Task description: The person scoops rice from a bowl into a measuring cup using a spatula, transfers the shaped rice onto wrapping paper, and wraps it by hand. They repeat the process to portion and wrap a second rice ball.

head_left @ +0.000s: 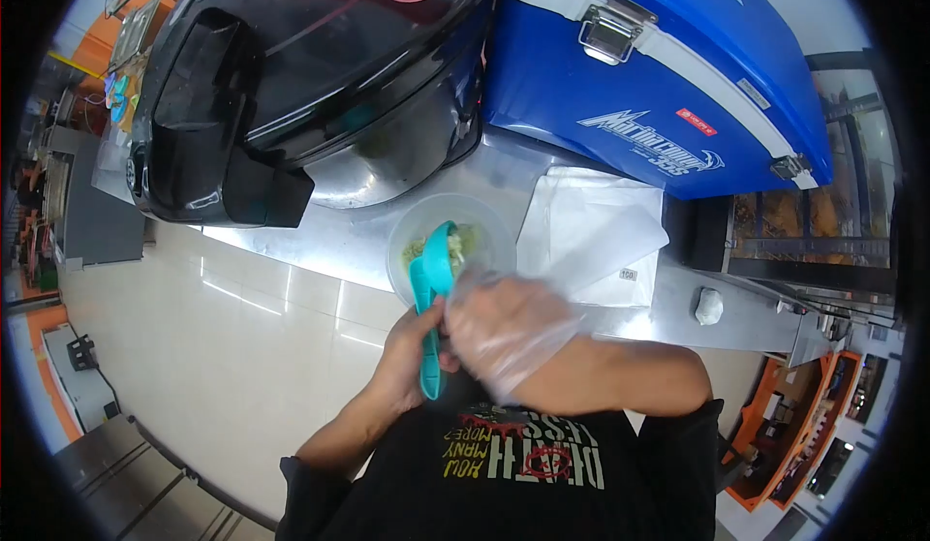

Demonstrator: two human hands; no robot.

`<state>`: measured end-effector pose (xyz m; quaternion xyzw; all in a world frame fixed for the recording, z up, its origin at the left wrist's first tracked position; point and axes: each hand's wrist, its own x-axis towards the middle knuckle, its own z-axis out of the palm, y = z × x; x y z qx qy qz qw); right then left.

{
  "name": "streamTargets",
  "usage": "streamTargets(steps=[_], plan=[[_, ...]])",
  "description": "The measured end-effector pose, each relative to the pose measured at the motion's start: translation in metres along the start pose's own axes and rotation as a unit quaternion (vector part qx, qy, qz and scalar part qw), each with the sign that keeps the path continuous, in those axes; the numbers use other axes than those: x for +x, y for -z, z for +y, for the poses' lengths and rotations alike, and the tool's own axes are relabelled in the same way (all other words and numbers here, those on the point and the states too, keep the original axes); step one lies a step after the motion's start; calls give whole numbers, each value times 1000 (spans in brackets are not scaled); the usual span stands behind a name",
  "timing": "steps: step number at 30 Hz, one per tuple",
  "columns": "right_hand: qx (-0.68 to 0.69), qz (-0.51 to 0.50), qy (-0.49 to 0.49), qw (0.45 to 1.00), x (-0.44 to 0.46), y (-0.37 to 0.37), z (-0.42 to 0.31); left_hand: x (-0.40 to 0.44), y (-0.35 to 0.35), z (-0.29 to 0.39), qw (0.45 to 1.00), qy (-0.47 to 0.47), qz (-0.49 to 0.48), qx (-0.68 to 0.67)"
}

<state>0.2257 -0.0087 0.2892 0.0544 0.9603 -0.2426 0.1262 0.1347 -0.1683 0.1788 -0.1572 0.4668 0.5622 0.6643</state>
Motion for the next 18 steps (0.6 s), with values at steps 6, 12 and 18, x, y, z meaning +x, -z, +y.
streamTargets(steps=[6,12,18], plan=[[-112,27,-57,992,-24,7,-25,-3,22,14,927,92,-223,-289],[-156,184,-110,964,-51,11,17,-14,17,24,921,147,-190,-307],[-67,212,-104,969,-48,-67,26,-13,20,17,896,174,-238,-333]])
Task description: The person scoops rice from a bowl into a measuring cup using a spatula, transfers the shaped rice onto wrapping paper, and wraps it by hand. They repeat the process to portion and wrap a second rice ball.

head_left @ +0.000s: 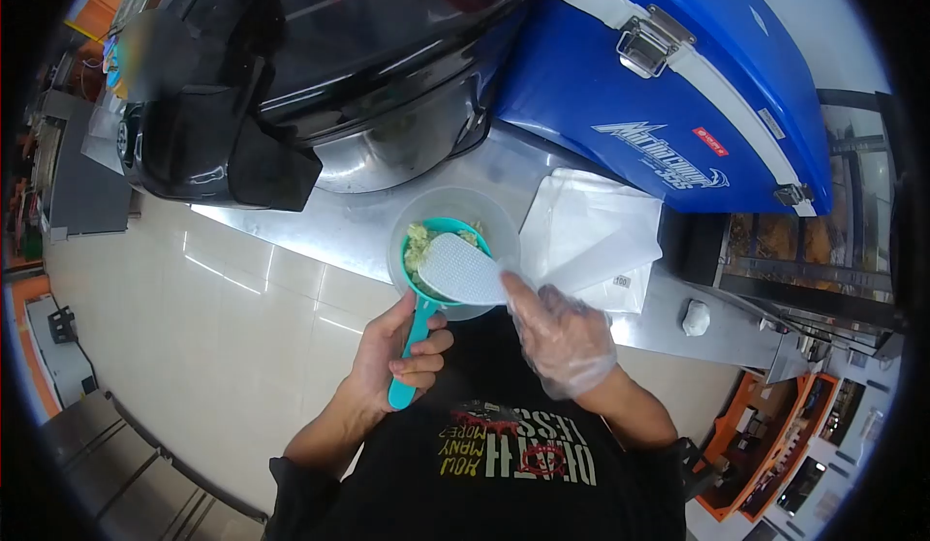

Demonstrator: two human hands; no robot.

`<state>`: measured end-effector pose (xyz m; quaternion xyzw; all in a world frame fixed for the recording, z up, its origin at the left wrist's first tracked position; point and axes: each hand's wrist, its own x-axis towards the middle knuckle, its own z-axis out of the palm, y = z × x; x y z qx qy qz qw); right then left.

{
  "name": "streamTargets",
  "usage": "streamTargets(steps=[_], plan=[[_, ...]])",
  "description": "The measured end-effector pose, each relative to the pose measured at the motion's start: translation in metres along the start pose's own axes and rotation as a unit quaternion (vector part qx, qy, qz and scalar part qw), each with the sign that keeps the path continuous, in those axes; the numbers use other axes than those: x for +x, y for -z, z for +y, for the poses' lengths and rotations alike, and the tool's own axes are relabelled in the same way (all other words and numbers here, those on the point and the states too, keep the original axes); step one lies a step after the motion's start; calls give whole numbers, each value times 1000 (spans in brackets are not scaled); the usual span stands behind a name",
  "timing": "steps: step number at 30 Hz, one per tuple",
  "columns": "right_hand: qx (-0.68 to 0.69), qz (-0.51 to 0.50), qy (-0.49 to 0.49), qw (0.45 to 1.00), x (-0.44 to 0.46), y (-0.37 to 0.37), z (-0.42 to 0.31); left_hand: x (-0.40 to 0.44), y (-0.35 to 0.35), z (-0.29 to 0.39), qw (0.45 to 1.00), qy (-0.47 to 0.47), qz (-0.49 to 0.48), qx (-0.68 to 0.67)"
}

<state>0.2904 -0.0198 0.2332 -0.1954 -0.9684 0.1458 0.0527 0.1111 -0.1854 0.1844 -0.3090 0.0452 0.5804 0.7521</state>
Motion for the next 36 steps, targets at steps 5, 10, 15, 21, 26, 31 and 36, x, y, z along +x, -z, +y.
streamTargets(steps=[5,10,15,21,26,31,36], plan=[[95,-26,-15,995,14,19,22,-8,9,5,999,7,15,50],[120,-25,-46,991,36,40,14,-15,6,15,998,20,1,62],[88,-41,-1,995,35,24,8,-18,11,27,998,15,-55,-10],[2,-116,20,993,65,53,38,-17,13,38,993,13,-113,-33],[-32,-315,37,948,105,-11,11,-15,22,53,990,25,-141,1],[-62,-319,114,939,97,-65,1,-12,33,65,990,-2,-139,-3],[-164,-438,49,883,106,-37,-25,-11,28,61,992,-3,-125,-6]])
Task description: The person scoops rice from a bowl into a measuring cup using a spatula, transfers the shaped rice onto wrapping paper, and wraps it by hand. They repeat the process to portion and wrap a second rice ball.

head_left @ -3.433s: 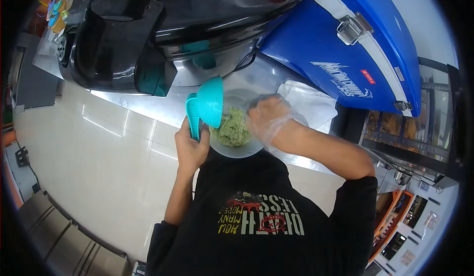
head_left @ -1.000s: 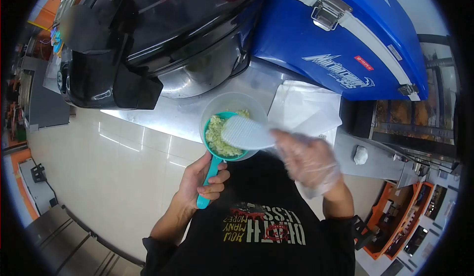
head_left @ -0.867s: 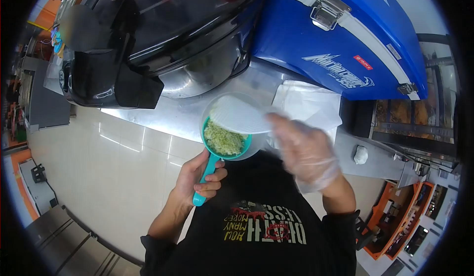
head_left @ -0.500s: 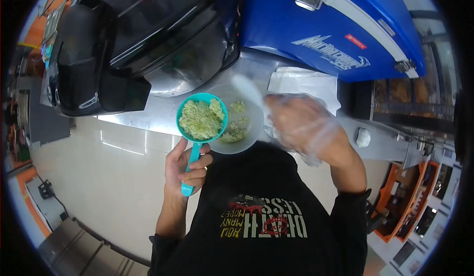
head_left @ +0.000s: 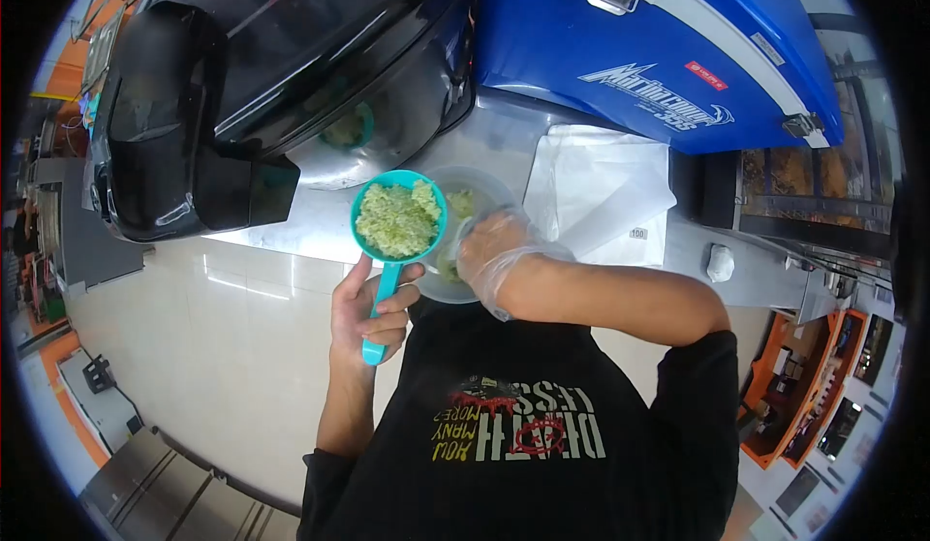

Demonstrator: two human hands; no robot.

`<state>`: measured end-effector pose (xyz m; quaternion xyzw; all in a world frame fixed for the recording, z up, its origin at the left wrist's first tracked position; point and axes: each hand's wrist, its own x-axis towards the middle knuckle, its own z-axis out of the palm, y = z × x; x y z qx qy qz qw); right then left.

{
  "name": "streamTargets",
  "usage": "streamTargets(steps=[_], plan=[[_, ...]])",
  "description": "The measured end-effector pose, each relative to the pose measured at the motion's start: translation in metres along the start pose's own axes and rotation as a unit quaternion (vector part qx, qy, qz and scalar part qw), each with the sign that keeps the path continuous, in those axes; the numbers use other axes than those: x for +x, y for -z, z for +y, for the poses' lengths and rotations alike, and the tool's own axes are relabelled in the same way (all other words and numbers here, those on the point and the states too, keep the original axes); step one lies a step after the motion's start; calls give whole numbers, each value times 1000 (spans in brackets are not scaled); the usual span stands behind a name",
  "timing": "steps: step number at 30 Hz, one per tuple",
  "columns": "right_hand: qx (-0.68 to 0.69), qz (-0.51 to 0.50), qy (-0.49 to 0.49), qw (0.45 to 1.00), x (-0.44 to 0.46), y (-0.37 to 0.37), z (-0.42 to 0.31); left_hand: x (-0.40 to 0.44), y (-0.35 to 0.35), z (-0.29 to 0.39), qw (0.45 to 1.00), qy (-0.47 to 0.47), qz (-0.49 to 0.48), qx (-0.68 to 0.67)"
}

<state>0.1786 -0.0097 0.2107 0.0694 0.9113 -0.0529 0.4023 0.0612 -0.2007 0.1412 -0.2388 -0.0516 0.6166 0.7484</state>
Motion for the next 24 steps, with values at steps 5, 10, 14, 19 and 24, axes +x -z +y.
streamTargets(steps=[5,10,14,19,24], plan=[[-43,52,1,998,12,21,29,9,0,1,1000,4,6,13],[-49,41,78,995,8,20,53,7,0,-2,1000,-10,8,14],[20,12,103,994,14,4,59,10,6,0,1000,-7,-8,4],[81,-19,108,991,25,2,53,7,9,-3,1000,-7,2,29],[126,-95,147,976,31,4,60,8,7,0,996,-10,29,84]])
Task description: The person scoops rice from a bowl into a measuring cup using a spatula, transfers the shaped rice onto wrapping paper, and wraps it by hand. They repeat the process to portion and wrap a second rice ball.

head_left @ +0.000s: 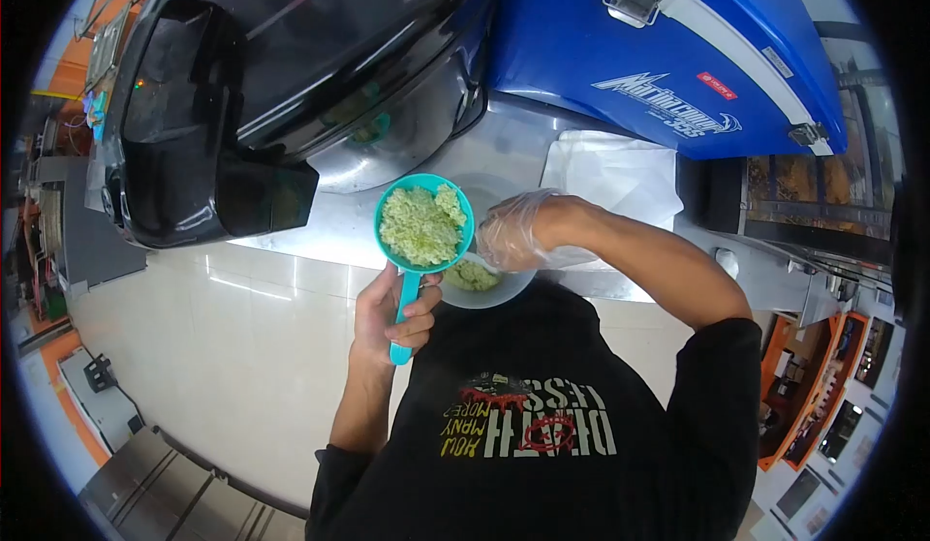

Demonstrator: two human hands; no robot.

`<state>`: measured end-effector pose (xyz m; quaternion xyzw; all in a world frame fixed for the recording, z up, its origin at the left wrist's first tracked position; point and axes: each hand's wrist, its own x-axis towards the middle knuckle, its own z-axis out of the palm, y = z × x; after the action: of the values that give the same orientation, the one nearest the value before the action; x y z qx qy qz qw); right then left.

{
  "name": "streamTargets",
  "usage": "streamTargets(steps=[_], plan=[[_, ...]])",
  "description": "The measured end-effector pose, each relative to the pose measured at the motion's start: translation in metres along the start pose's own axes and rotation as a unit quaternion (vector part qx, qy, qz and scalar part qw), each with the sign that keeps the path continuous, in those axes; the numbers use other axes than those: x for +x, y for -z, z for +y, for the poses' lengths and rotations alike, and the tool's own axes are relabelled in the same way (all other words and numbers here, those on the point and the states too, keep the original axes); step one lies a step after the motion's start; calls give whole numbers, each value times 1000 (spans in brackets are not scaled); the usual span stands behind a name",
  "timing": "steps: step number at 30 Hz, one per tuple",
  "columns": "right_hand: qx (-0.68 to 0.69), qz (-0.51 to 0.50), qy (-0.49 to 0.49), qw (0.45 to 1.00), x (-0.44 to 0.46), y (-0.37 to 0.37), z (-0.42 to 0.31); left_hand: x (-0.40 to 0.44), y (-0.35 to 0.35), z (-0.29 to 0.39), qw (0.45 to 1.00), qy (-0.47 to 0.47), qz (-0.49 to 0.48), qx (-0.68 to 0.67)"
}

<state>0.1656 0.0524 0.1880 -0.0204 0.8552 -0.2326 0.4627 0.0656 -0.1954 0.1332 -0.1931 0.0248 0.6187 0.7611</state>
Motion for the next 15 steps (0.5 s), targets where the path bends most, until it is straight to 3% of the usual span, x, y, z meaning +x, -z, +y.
streamTargets(steps=[3,6,9,12,15], plan=[[10,3,94,995,4,5,16,1,-1,-3,1000,-10,2,-7],[131,17,67,989,-8,6,24,-1,3,-3,1000,-11,-11,-18],[199,124,96,967,-7,-20,42,-3,2,-4,999,-7,-28,-34],[225,166,110,954,-23,-30,54,-12,-2,-11,999,-16,-39,-25],[324,194,32,925,-63,-44,60,-10,-11,-20,998,-46,-33,-5]])
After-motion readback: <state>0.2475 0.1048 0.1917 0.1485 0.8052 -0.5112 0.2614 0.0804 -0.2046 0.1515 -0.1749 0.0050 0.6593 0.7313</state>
